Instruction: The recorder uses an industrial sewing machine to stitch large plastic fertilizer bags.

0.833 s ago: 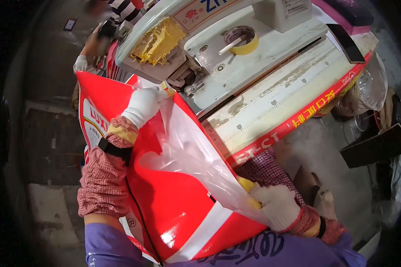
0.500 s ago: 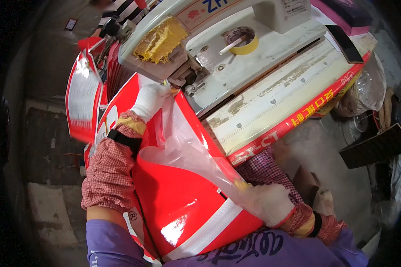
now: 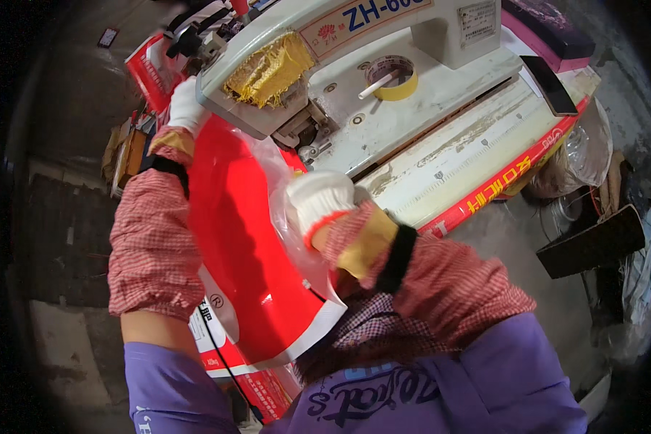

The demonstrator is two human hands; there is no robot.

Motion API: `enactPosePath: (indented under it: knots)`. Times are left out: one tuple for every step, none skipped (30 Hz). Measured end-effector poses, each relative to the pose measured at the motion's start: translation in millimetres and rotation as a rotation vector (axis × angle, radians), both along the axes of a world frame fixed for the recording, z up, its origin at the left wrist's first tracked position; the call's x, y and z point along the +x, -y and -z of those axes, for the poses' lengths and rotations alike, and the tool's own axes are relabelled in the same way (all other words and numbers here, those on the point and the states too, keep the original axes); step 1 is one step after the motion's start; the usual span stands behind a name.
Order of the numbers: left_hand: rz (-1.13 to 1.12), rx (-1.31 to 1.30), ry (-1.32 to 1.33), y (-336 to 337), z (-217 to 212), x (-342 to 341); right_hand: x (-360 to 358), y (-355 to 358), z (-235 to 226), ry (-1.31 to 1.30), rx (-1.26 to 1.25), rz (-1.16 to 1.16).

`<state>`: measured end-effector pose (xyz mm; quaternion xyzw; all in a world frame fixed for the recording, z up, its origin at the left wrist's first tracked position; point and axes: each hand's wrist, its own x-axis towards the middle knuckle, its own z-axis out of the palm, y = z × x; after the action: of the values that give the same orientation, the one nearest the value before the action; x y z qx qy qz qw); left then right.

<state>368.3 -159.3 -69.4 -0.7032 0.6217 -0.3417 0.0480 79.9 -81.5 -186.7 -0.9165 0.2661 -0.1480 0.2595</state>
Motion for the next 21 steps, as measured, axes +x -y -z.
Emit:
enactPosePath:
  knots:
    - [0.035, 0.028, 0.073, -6.8, -11.0, -7.8, 8.9, 3.1, -0.2, 0.018, -0.029, 0.026]
    - [-0.011, 0.075, 0.068, -14.9, -19.5, -20.9, 11.0, 4.2, 0.7, 0.148, -0.189, 0.038]
    - [-0.039, 0.210, 0.020, -25.1, -24.6, -38.5, 14.5, 8.1, -0.5, 0.151, -0.178, 0.039]
    - [-0.068, 0.343, -0.028, -36.1, -28.9, -59.8, 12.7, 10.2, -1.3, 0.028, -0.154, 0.047]
    - [-0.036, 0.441, -0.025, -50.2, -34.0, -82.7, 10.5, 15.7, -1.7, -0.080, -0.093, -0.001]
    - [0.014, 0.527, -0.073, -66.5, -36.7, -107.8, 6.9, 23.5, -1.8, -0.128, -0.055, -0.043]
    - [0.146, 0.524, -0.118, -80.1, -39.5, -134.6, 5.8, 31.3, -0.7, -0.185, 0.032, -0.117]
    - [0.326, 0.591, -0.059, -91.1, -42.8, -160.5, 4.0, 43.2, 1.5, -0.181, 0.094, -0.182]
    - [0.398, 0.683, -0.180, -96.9, -44.8, -185.6, 4.2, 50.6, 4.9, -0.154, -0.001, -0.228]
    - [0.619, 0.690, -0.213, -101.7, -46.6, -208.7, 3.7, 58.6, 9.5, 0.014, -0.016, -0.351]
    - [0.755, 0.740, -0.257, -104.4, -48.2, -229.5, 0.4, 64.7, 14.0, 0.114, 0.040, -0.403]
    - [0.796, 0.838, -0.159, -107.7, -48.7, -247.5, -1.4, 68.5, 18.6, 0.093, 0.135, -0.375]
    - [0.733, 0.947, -0.127, -105.7, -52.9, -259.9, -2.5, 71.7, 20.1, 0.085, 0.215, -0.348]
    - [0.700, 1.042, -0.134, -105.5, -54.9, -269.8, -3.7, 72.7, 21.6, 0.080, 0.277, -0.315]
    - [0.685, 1.047, -0.087, -104.8, -57.9, -275.7, -5.6, 72.5, 21.6, 0.078, 0.308, -0.294]
    - [0.642, 1.177, -0.077, -104.2, -58.3, -280.0, -6.1, 72.1, 19.6, 0.081, 0.312, -0.286]
    - [0.606, 1.252, -0.062, -104.7, -57.1, -282.7, -5.9, 72.7, 16.3, 0.081, 0.269, -0.306]
    - [0.597, 1.310, -0.070, -106.0, -55.4, -284.4, -6.1, 71.2, 12.9, 0.129, 0.218, -0.345]
    - [0.558, 1.387, -0.078, -106.6, -50.7, -286.7, -5.2, 71.9, 9.2, 0.049, 0.052, -0.429]
    - [0.489, 1.471, -0.109, -109.2, -46.5, -288.8, -4.1, 71.4, 5.9, 0.085, -0.104, -0.498]
    - [0.484, 1.465, -0.072, -109.4, -42.2, -291.8, -3.2, 71.2, 4.5, 0.045, -0.124, -0.514]
